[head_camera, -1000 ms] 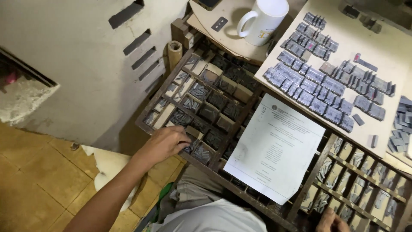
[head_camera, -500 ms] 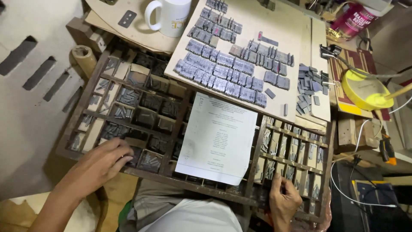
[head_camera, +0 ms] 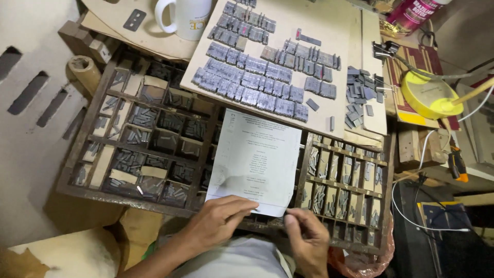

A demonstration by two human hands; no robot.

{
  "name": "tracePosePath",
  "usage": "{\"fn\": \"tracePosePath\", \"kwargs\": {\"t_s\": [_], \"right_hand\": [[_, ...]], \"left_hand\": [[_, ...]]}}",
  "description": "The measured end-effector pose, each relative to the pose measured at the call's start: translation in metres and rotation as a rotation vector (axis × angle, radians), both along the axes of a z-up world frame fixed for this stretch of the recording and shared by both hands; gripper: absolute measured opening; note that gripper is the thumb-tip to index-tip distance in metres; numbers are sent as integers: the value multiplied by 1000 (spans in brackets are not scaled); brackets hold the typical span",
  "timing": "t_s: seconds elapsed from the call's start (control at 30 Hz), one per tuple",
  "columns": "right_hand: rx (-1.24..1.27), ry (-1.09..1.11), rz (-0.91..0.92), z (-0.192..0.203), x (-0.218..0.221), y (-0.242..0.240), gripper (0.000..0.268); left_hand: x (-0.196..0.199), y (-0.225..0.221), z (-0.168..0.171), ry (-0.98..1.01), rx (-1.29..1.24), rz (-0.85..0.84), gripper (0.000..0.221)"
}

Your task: Sorting and organizing individual metal type characters into a wooden type case according to a reference sheet.

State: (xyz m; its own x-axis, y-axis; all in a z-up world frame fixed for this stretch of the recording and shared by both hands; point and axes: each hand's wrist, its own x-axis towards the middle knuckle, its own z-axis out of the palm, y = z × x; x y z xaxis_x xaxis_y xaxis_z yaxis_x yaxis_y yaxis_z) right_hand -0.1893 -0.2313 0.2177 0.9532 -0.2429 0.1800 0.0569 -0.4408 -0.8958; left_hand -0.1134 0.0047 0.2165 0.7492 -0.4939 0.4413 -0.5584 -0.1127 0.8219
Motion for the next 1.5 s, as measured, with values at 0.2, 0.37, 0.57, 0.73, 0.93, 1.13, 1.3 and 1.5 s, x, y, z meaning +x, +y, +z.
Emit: {"fn": "tracePosePath", "kwargs": {"t_s": [0.2, 0.37, 0.57, 0.73, 0.93, 1.13, 1.3, 1.5], "right_hand": [[-95, -19, 65, 14, 4, 16, 27], [-135, -46, 78, 16, 6, 16, 26], [-155, -94, 86, 19, 6, 20, 25], [-103, -89, 73, 20, 8, 28, 26], [-64, -98, -46, 4, 9, 26, 12], [-111, 150, 224, 47, 37, -7, 23], [-604, 214, -362, 3, 121, -153, 19], [-661, 474, -260, 20, 182, -191, 45]], "left_hand": [[-1, -26, 13, 67, -64, 75, 30], [0, -28, 10, 85, -110, 108, 33], [-3, -29, 8, 22, -125, 120, 34], [-7, -28, 8, 30, -116, 85, 36], [-8, -29, -5, -310, -19, 53, 34], [-15, -39, 14, -301, 91, 153, 56], [-22, -44, -26, -118, 59, 277, 59], [-16, -37, -48, -27, 119, 129, 57]]}}
